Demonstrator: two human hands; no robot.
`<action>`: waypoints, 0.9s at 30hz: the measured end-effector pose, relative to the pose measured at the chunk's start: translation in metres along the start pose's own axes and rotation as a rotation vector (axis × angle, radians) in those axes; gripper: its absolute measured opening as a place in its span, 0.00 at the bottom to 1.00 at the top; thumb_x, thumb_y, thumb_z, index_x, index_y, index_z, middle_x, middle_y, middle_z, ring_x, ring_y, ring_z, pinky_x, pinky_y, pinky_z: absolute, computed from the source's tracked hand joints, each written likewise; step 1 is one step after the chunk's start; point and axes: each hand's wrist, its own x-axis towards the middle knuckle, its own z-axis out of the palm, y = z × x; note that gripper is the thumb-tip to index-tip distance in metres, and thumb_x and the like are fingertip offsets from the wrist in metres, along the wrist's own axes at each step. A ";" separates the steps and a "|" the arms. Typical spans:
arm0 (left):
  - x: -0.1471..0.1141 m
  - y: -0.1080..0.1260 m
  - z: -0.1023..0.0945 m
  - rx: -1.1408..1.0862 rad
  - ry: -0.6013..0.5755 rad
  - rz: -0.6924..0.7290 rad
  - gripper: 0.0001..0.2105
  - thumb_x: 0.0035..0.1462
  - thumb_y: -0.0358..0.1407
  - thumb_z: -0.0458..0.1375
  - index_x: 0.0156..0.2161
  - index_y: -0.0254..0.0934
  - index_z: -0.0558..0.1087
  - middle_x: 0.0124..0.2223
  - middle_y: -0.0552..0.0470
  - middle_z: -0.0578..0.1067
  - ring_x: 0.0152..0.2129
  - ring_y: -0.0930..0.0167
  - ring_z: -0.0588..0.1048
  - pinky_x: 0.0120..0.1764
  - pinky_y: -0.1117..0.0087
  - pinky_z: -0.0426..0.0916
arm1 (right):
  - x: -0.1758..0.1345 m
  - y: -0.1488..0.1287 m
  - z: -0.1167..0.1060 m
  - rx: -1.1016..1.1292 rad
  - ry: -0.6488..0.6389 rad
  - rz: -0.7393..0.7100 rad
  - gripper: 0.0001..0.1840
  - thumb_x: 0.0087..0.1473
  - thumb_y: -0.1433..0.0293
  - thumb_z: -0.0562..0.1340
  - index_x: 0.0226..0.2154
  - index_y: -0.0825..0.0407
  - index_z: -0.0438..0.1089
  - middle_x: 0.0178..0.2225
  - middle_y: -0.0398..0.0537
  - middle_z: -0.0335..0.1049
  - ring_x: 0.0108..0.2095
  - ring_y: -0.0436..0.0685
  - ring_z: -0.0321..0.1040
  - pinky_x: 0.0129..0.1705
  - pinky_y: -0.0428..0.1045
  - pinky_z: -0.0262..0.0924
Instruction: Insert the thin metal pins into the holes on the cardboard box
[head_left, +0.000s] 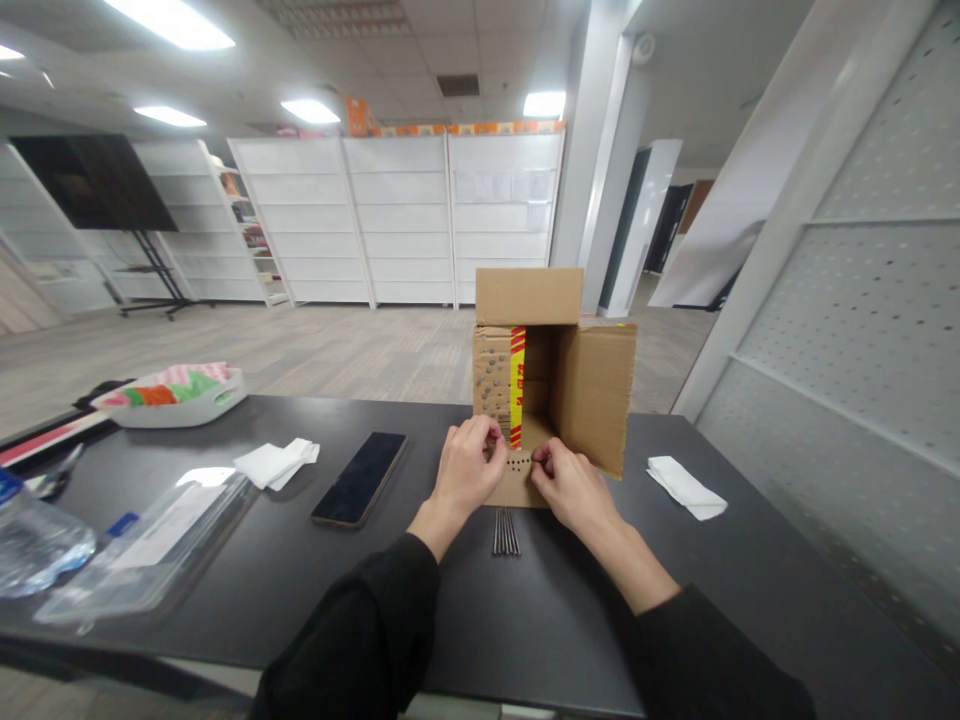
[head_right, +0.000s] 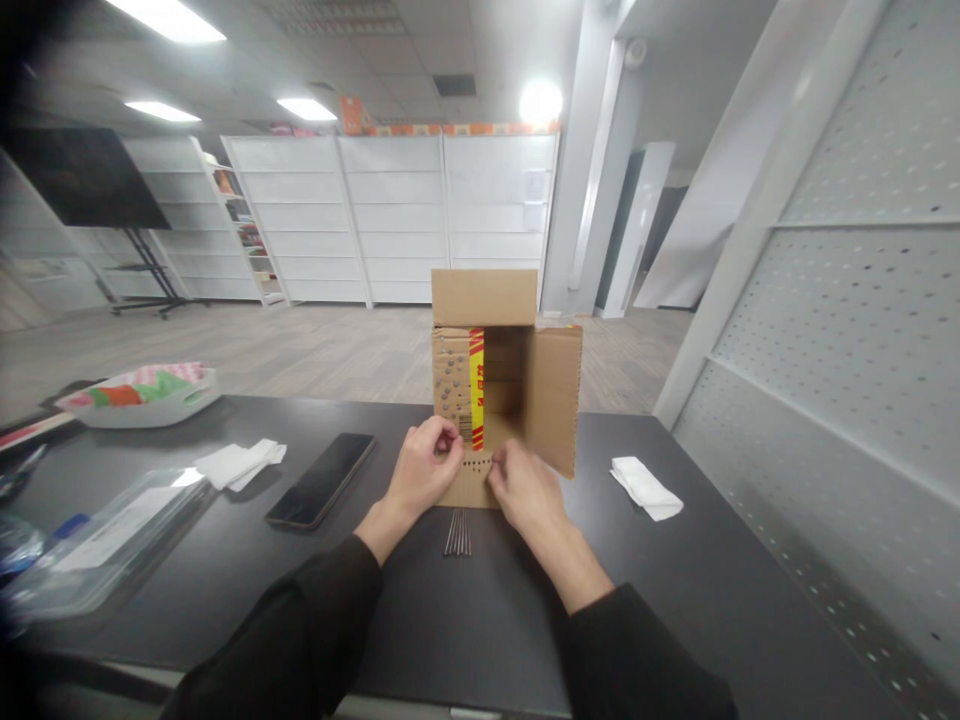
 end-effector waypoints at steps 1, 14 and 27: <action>0.000 0.000 0.000 0.001 0.004 0.000 0.03 0.56 0.28 0.55 0.33 0.38 0.66 0.31 0.55 0.74 0.29 0.72 0.72 0.38 0.67 0.59 | 0.000 0.000 0.000 0.000 0.001 -0.001 0.06 0.59 0.71 0.58 0.40 0.51 0.68 0.33 0.47 0.75 0.34 0.55 0.70 0.29 0.47 0.46; 0.001 -0.002 0.002 0.002 0.005 -0.002 0.03 0.56 0.28 0.55 0.33 0.39 0.66 0.31 0.56 0.74 0.29 0.72 0.72 0.39 0.67 0.59 | 0.001 0.000 0.001 -0.010 0.003 0.008 0.07 0.59 0.70 0.57 0.40 0.51 0.69 0.33 0.48 0.75 0.35 0.56 0.71 0.30 0.47 0.48; 0.001 -0.002 0.001 0.015 -0.012 -0.019 0.03 0.57 0.29 0.55 0.33 0.39 0.66 0.31 0.55 0.74 0.30 0.71 0.73 0.39 0.66 0.60 | 0.001 -0.004 -0.001 -0.086 0.027 0.023 0.07 0.58 0.67 0.58 0.38 0.50 0.71 0.34 0.50 0.77 0.35 0.58 0.73 0.30 0.49 0.46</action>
